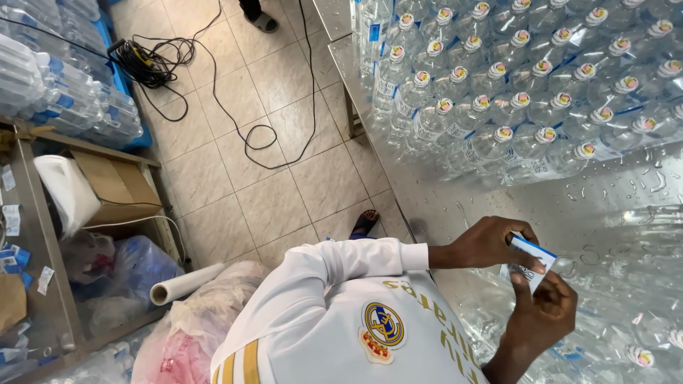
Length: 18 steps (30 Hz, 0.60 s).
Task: Manually applying adhesive labels to plastic water bottles on a production table.
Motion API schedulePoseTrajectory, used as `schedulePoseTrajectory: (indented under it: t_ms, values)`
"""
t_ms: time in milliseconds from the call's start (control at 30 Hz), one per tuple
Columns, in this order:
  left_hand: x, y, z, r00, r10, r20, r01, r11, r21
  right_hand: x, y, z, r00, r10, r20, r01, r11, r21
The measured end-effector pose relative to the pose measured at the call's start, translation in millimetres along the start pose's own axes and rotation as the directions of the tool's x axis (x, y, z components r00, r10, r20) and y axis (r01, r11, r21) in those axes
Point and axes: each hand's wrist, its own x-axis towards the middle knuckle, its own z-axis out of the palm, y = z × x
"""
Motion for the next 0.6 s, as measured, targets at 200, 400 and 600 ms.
schedulePoseTrajectory:
  t_ms: [200,400,600]
  values:
    - [0.9,-10.4,9.9,1.0,0.025,0.014,-0.024,0.998,-0.057,1.1,0.7,-3.0,0.982,0.18,-0.057,-0.173,0.979,0.104]
    - [12.7,-46.6,27.1,0.983,0.074,0.166,-0.06,0.994,-0.087,-2.2,3.3,-1.1,0.952,0.282,-0.118,-0.256,0.947,0.195]
    - [-1.1,-17.1,39.8,0.97,0.032,0.24,0.002,0.99,-0.14,-3.5,25.8,-7.5,0.923,-0.254,-0.289,0.217,0.964,-0.155]
